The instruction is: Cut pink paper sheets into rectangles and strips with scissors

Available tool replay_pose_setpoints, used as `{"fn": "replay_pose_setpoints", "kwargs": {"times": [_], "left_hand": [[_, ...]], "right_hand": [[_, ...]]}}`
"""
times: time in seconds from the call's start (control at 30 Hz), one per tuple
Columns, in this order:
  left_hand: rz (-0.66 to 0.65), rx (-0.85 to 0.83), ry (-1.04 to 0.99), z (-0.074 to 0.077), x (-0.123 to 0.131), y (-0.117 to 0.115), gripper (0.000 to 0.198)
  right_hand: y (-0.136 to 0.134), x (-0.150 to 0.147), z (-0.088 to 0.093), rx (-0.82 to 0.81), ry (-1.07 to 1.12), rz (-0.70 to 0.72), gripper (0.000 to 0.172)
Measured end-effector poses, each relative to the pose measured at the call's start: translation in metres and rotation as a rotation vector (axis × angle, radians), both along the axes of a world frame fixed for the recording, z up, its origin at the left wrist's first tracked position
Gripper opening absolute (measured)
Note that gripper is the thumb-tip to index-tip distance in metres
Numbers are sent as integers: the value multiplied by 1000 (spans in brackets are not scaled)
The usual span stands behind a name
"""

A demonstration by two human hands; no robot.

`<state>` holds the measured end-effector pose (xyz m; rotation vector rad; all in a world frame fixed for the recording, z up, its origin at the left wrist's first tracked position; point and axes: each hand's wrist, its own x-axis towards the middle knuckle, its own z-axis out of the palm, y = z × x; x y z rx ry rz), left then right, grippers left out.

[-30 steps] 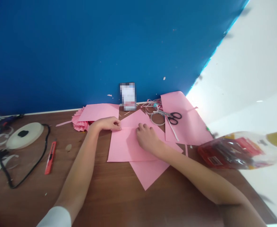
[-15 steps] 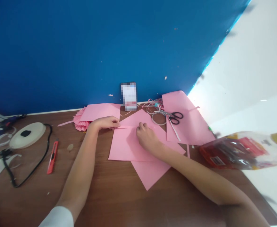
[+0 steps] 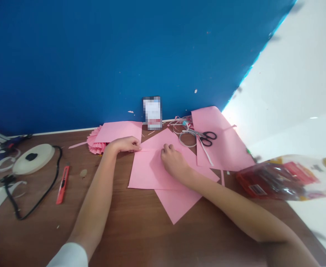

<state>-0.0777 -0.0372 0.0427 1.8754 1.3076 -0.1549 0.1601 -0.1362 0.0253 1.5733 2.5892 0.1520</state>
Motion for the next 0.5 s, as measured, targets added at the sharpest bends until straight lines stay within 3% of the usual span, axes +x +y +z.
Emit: {"fn": "replay_pose_setpoints", "kwargs": {"times": [0.37,0.5], "left_hand": [[86,73,213,11,13,-6,23],[116,66,249,13,14,-7,23]], "right_hand": [[2,-1,-4,40,13,0,26],[1,0,-4,80,13,57,43]]}}
